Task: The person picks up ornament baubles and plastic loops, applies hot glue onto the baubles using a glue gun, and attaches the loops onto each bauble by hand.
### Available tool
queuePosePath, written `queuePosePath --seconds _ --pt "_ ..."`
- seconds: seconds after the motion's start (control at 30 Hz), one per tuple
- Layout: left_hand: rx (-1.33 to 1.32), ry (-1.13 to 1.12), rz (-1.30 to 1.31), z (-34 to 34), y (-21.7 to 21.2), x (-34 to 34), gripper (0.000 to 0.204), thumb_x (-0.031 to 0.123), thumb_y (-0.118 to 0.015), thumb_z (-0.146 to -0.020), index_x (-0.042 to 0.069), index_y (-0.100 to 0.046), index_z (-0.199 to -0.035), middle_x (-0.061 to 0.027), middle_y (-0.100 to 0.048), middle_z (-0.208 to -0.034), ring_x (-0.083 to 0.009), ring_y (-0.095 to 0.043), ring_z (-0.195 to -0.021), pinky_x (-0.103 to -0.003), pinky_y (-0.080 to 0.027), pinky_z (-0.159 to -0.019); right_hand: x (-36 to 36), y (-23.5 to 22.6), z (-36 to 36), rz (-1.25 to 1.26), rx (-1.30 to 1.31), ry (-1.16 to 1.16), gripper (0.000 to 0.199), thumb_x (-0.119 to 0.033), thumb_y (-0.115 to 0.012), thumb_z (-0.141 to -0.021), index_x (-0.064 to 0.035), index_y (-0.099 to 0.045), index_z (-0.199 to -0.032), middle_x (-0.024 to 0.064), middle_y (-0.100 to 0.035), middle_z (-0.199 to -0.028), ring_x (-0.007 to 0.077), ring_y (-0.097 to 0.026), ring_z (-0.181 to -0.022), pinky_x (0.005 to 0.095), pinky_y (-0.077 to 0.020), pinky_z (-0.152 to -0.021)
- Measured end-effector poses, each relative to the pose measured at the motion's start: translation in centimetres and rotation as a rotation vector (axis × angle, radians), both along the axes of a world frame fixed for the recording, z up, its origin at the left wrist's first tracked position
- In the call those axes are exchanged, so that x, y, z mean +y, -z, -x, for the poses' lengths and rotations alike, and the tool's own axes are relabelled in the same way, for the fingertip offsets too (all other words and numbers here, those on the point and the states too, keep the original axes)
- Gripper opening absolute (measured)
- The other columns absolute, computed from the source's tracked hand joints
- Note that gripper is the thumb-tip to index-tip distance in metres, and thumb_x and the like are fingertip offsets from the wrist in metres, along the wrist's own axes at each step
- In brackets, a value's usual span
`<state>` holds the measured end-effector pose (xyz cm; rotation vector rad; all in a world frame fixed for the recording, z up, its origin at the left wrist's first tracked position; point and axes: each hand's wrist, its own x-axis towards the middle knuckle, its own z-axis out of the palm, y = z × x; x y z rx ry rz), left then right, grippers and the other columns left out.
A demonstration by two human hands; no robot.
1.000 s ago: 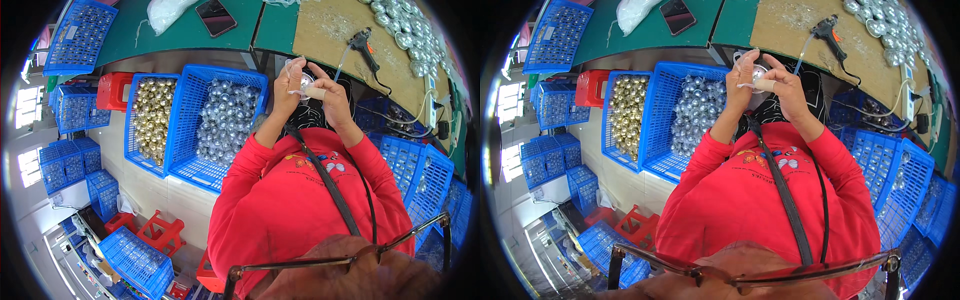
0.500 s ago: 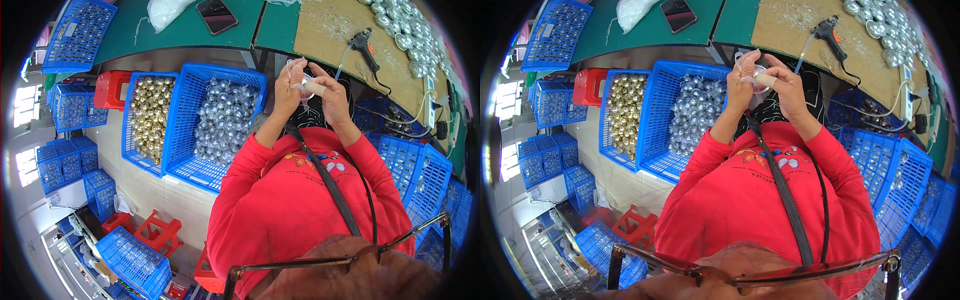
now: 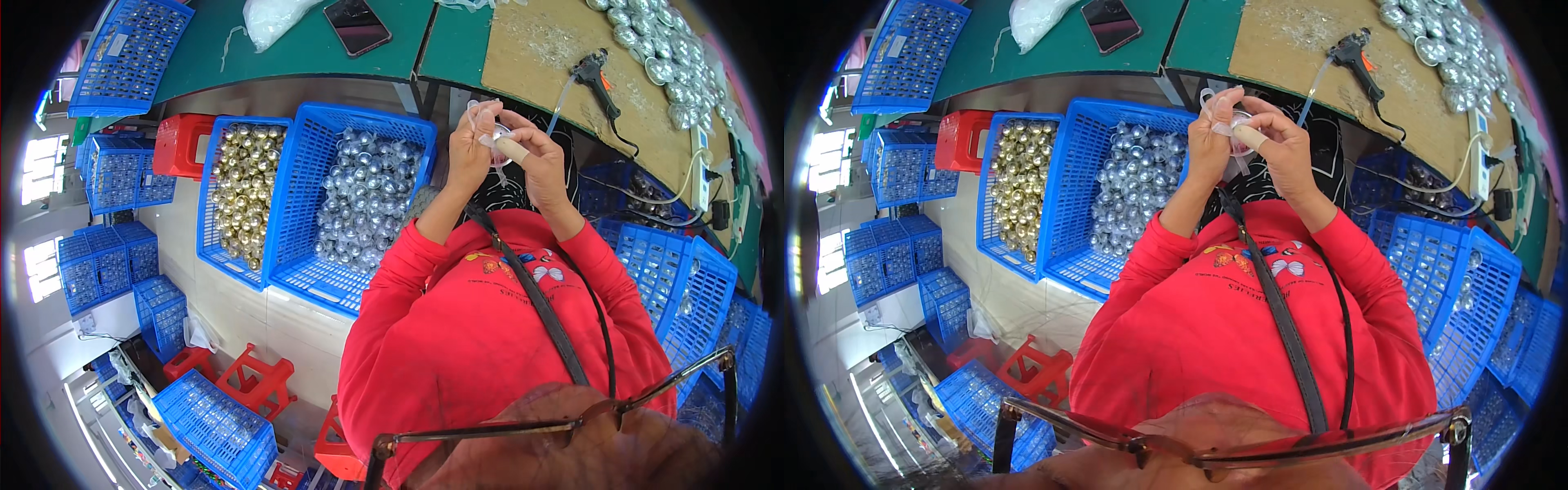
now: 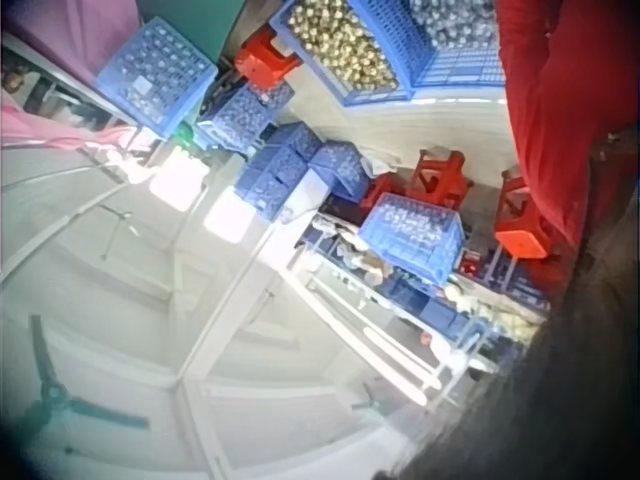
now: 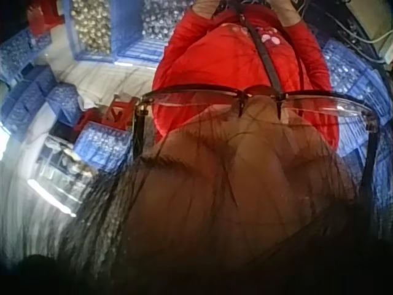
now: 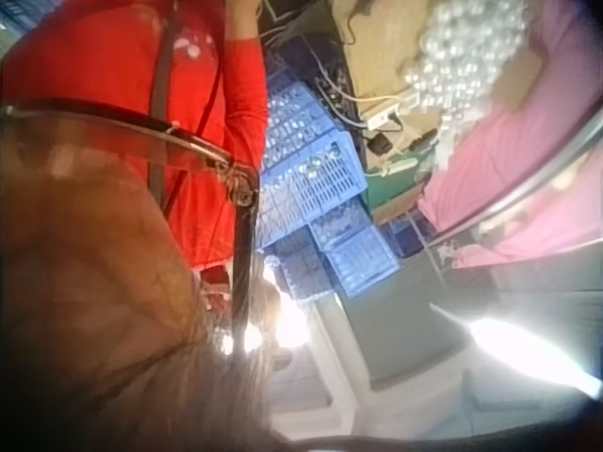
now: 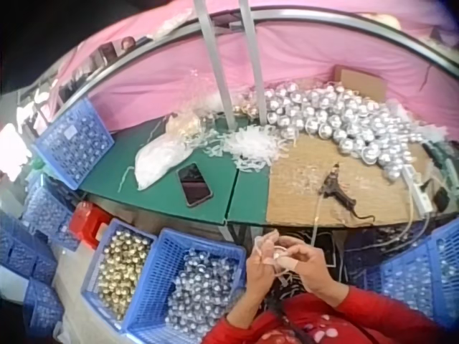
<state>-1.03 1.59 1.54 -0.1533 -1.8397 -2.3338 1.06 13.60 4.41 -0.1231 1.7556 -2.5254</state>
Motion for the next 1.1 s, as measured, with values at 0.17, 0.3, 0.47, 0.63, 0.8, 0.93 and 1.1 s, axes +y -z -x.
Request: queuePosePath --seconds 0.17,0.3,0.47,0.63,0.8,0.93,1.1 --pt "0.001 0.021 -0.03 0.0 0.6 -0.1 0.038 0.031 -0.044 -0.098 -0.001 -0.061 -0.109 -0.0068 -0.059 -0.111 -0.0117 -0.054 -0.094 -0.024 -0.043 -0.082 0.0 0.3 -0.1 -0.011 -0.006 -0.009 0.009 0.001 -0.066 -0.079 0.0013 -0.063 -0.087 0.0133 -0.055 -0.12 0.0181 -0.053 -0.107 0.0313 -0.0425 -0.091" --pt "-0.067 0.108 -0.043 -0.3 0.5 -0.7 0.038 0.031 -0.042 -0.098 0.001 -0.061 -0.111 -0.0066 -0.057 -0.115 -0.0117 -0.054 -0.097 -0.023 -0.043 -0.083 0.1 0.6 0.0 -0.056 0.049 -0.023 0.01 0.0 -0.065 -0.079 0.0011 -0.063 -0.089 0.0126 -0.056 -0.117 0.0168 -0.054 -0.105 0.0301 -0.0438 -0.09" --pt "-0.036 0.163 -0.073 -0.5 -0.1 -1.1 0.052 0.039 -0.031 -0.099 -0.002 -0.058 -0.115 -0.0097 -0.056 -0.118 -0.0165 -0.054 -0.103 -0.028 -0.042 -0.089 0.2 1.4 0.1 -0.128 0.137 0.0 0.011 0.0 -0.065 -0.079 0.0006 -0.062 -0.089 0.0117 -0.057 -0.114 0.0151 -0.055 -0.102 0.0279 -0.044 -0.087" --pt "-0.079 0.307 -0.389 -0.6 0.9 -1.3 0.057 0.039 -0.027 -0.096 -0.006 -0.048 -0.125 -0.0131 -0.051 -0.126 -0.0224 -0.05 -0.114 -0.034 -0.039 -0.097 0.0 1.4 -0.1 -0.173 0.167 0.022 0.011 -0.002 -0.066 -0.079 0.0001 -0.061 -0.088 0.0108 -0.057 -0.113 0.0138 -0.055 -0.098 0.0258 -0.0434 -0.085" --pt "-0.005 0.383 -0.258 -0.8 0.8 -1.9 0.056 0.016 -0.04 -0.081 -0.006 -0.04 -0.132 -0.0139 -0.043 -0.134 -0.0232 -0.046 -0.12 -0.034 -0.037 -0.1 0.2 1.2 0.0 -0.19 0.183 0.022 0.011 0.0 -0.065 -0.079 0.0002 -0.06 -0.089 0.0104 -0.058 -0.112 0.0135 -0.054 -0.098 0.0258 -0.0434 -0.084" --pt "-0.043 0.38 -0.204 -0.9 1.1 -2.2 0.058 0.012 -0.041 -0.079 -0.006 -0.038 -0.134 -0.0141 -0.044 -0.134 -0.0233 -0.046 -0.12 -0.033 -0.037 -0.1 0.2 1.0 -0.1 -0.124 0.148 -0.004 0.011 0.001 -0.064 -0.079 0.0002 -0.06 -0.089 0.0101 -0.057 -0.112 0.0135 -0.054 -0.099 0.0259 -0.0432 -0.085" --pt "-0.024 0.372 -0.189 -1.1 0.8 -2.2 0.062 0.01 -0.041 -0.077 -0.001 -0.034 -0.138 -0.0149 -0.043 -0.134 -0.0236 -0.047 -0.119 -0.033 -0.04 -0.097 -0.1 0.7 -0.2 -0.078 0.115 0.029 0.011 0.001 -0.065 -0.079 -0.0007 -0.058 -0.088 0.008 -0.055 -0.112 0.0126 -0.053 -0.099 0.0251 -0.0434 -0.084"
